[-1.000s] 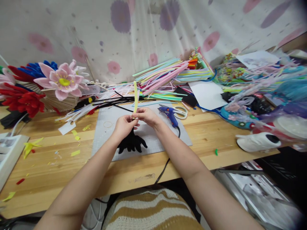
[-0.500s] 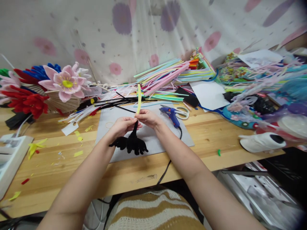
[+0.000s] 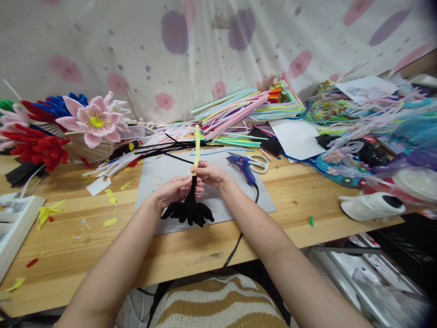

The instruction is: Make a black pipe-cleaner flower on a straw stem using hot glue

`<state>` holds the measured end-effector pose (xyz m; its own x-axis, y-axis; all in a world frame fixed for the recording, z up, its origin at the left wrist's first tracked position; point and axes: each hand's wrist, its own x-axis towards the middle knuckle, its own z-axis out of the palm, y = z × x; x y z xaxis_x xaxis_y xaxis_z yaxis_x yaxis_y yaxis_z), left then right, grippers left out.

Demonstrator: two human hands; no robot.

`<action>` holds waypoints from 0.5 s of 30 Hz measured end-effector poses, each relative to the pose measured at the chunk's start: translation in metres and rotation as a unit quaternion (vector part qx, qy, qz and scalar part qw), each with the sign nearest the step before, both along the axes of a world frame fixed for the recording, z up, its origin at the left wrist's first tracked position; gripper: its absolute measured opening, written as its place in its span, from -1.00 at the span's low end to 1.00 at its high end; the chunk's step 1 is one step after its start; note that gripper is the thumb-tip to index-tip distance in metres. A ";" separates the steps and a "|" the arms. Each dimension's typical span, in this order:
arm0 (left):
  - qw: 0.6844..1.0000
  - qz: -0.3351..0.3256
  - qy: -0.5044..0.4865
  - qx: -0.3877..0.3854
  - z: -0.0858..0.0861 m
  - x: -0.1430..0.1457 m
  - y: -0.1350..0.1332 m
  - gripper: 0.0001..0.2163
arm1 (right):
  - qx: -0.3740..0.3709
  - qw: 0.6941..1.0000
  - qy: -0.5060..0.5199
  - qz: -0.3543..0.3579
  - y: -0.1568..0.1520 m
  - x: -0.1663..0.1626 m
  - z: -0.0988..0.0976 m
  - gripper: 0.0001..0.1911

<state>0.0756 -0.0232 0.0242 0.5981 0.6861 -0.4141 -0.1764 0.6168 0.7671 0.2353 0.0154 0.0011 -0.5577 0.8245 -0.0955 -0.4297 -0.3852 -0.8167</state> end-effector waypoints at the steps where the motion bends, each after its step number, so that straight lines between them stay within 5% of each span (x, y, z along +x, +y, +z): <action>1: 1.000 -0.003 -0.009 -0.002 -0.001 0.000 0.000 -0.84 | 0.004 1.000 0.009 0.002 0.000 0.000 -0.001 -0.66; 10: 0.993 0.103 0.044 0.040 -0.014 0.008 0.008 -0.87 | 0.010 1.000 0.004 0.005 0.002 -0.004 -0.009 -0.61; 15: 0.965 0.226 0.085 0.106 -0.026 0.002 0.012 -0.64 | 0.093 0.971 -0.156 -0.156 -0.004 -0.007 -0.016 -0.71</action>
<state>0.0779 -0.0115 -0.0016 0.1543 0.9410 -0.3013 -0.2507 0.3322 0.9093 0.2286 0.0114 -0.0144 -0.2450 0.9681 -0.0527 -0.2227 -0.1091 -0.9688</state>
